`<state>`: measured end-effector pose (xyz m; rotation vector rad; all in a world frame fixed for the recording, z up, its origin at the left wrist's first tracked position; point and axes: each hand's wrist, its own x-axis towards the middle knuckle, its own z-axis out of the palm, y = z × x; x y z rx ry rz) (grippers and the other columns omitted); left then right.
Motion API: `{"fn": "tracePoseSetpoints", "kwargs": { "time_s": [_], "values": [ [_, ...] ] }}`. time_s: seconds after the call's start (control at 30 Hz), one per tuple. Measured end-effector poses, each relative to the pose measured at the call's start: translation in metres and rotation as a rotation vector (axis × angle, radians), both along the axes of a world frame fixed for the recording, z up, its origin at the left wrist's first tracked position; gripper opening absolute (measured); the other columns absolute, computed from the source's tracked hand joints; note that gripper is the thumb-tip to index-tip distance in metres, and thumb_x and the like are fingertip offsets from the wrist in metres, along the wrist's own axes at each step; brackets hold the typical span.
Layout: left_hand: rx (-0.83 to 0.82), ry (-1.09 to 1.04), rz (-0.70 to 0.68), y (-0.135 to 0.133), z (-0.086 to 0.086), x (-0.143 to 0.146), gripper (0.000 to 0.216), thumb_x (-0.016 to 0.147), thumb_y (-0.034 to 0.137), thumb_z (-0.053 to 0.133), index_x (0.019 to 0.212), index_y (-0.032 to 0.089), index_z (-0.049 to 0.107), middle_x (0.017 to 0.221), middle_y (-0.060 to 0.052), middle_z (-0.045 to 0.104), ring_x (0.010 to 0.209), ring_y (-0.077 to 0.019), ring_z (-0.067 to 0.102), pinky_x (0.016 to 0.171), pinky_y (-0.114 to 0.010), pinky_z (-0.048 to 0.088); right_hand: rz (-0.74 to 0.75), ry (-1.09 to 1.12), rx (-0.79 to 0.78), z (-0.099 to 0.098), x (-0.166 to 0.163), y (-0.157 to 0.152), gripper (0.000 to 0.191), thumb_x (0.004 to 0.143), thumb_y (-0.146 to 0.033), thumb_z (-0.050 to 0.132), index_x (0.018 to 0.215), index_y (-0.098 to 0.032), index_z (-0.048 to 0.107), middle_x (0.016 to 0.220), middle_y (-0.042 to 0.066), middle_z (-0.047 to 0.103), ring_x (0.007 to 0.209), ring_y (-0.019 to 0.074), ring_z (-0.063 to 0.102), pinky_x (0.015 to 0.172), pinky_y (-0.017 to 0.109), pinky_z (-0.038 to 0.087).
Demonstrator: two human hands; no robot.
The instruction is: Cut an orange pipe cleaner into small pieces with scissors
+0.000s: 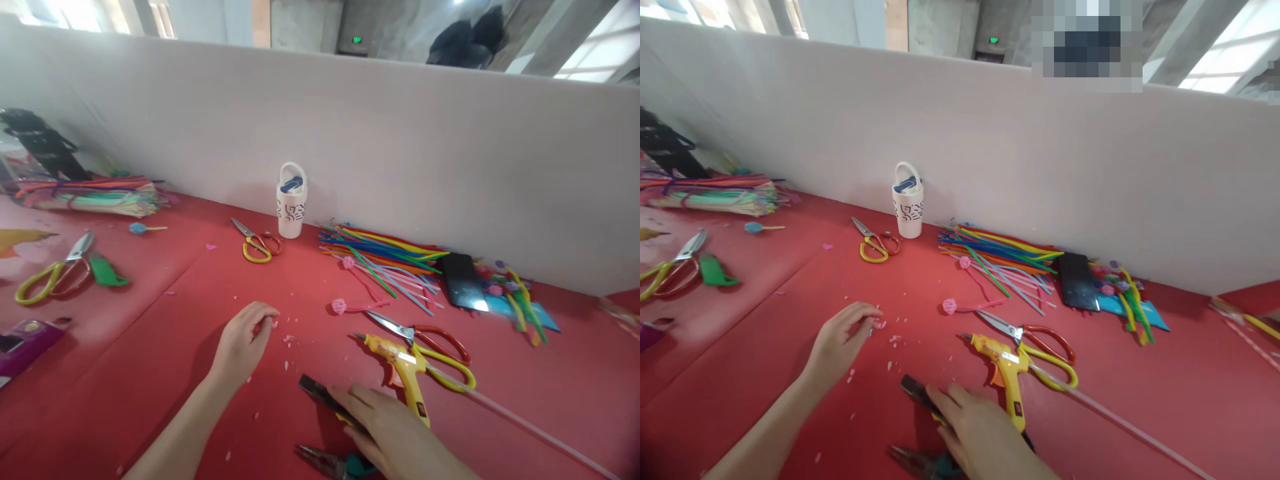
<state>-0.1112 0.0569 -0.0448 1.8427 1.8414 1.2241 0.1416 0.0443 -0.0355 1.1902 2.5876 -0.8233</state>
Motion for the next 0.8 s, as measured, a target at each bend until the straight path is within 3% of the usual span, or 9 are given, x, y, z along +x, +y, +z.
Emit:
{"fn": "tracePoseSetpoints", "kwargs": {
  "time_s": [0.2,0.4,0.57,0.8],
  "values": [
    [-0.020,0.002,-0.019,-0.001,-0.002,0.002,0.017,0.083,0.016,0.046,0.081,0.023,0.061,0.083,-0.001,0.066,0.077,-0.0154,0.062,0.062,-0.024,0.047,0.002,-0.038,0.052,0.002,-0.014,-0.001,0.046,0.086,-0.016,0.041,0.132,-0.021,0.045,0.105,0.009,0.062,0.091,0.0235,0.062,0.075,0.033,0.049],
    [-0.025,-0.002,-0.026,-0.001,-0.004,0.003,0.018,0.084,0.014,0.045,0.081,0.023,0.060,0.082,-0.001,0.065,0.075,-0.0146,0.061,0.061,-0.024,0.047,0.053,-0.077,0.141,0.001,-0.021,-0.003,0.045,0.085,-0.014,0.044,0.129,-0.021,0.048,0.104,0.008,0.064,0.087,0.0231,0.064,0.069,0.030,0.048],
    [-0.029,0.001,-0.060,-0.001,-0.006,0.004,0.018,0.084,0.014,0.044,0.081,0.023,0.059,0.079,-0.001,0.064,0.073,-0.0144,0.060,0.063,-0.024,0.047,0.009,-0.101,0.185,-0.004,-0.030,-0.003,0.044,0.088,-0.015,0.041,0.132,-0.017,0.044,0.100,0.009,0.065,0.083,0.0227,0.065,0.064,0.030,0.047],
    [-0.047,0.000,-0.084,-0.001,-0.009,0.007,0.018,0.084,0.013,0.044,0.083,0.023,0.059,0.080,0.000,0.064,0.073,-0.0140,0.060,0.064,-0.024,0.046,-0.009,-0.055,0.223,0.002,-0.020,-0.010,0.040,0.087,-0.016,0.042,0.126,-0.019,0.050,0.093,0.006,0.066,0.077,0.0188,0.064,0.060,0.026,0.044]
  ]
}}
